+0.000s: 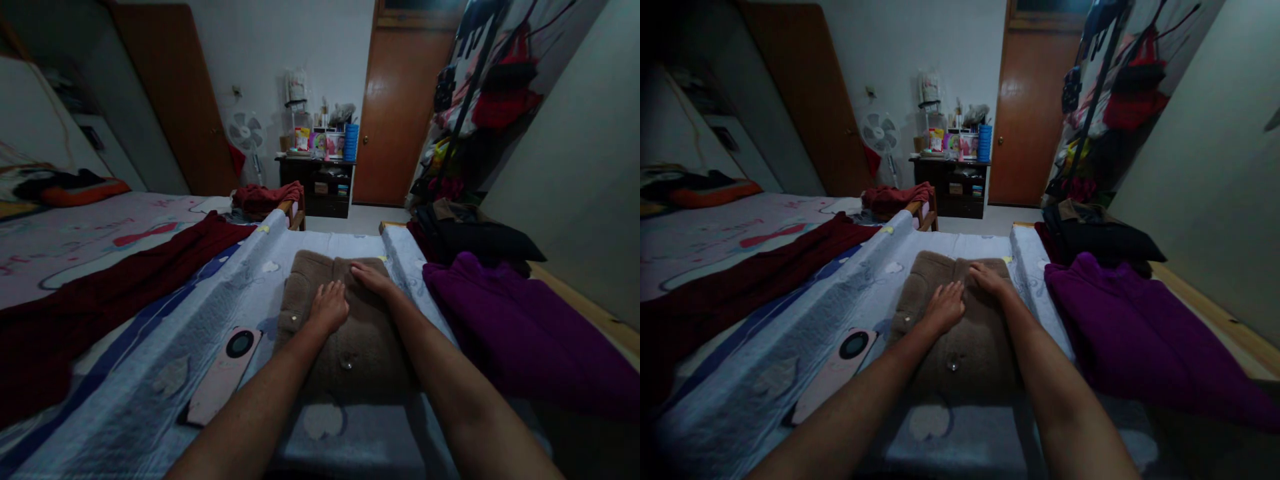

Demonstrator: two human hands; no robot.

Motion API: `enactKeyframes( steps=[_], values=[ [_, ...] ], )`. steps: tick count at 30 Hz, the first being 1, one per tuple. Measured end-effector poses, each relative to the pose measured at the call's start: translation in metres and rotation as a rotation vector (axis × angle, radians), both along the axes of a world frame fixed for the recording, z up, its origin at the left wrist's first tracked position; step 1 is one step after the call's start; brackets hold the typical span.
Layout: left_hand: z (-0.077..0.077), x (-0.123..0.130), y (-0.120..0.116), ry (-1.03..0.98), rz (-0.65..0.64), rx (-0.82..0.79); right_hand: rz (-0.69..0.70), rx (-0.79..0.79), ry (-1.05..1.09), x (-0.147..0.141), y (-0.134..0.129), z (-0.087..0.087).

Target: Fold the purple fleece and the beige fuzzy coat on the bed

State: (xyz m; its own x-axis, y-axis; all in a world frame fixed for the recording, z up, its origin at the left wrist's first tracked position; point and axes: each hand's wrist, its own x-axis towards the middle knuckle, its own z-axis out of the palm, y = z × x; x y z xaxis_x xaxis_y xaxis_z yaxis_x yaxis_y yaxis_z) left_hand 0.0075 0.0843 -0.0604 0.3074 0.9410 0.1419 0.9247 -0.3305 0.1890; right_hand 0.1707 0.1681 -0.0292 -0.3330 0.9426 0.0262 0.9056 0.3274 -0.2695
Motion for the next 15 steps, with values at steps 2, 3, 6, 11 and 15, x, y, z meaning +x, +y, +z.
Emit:
enactKeyframes(
  steps=[2,3,6,11,15],
  values=[
    [0.0,0.0,0.0,-0.002,-0.001,0.004,0.005,-0.008,0.002,0.01,-0.008,0.004],
    [0.0,-0.001,-0.001,-0.001,-0.004,0.01,0.0,-0.013,-0.001,0.015,-0.013,0.004],
    [0.002,0.0,-0.002,0.006,-0.01,0.018,-0.038,-0.031,-0.03,0.025,-0.027,-0.003],
    [0.005,0.001,-0.002,0.009,0.003,-0.01,-0.114,-0.047,-0.104,0.025,-0.034,-0.013],
    [0.003,0.0,-0.001,0.009,0.003,-0.002,-0.173,-0.062,-0.118,0.019,-0.031,-0.004]
  ],
)
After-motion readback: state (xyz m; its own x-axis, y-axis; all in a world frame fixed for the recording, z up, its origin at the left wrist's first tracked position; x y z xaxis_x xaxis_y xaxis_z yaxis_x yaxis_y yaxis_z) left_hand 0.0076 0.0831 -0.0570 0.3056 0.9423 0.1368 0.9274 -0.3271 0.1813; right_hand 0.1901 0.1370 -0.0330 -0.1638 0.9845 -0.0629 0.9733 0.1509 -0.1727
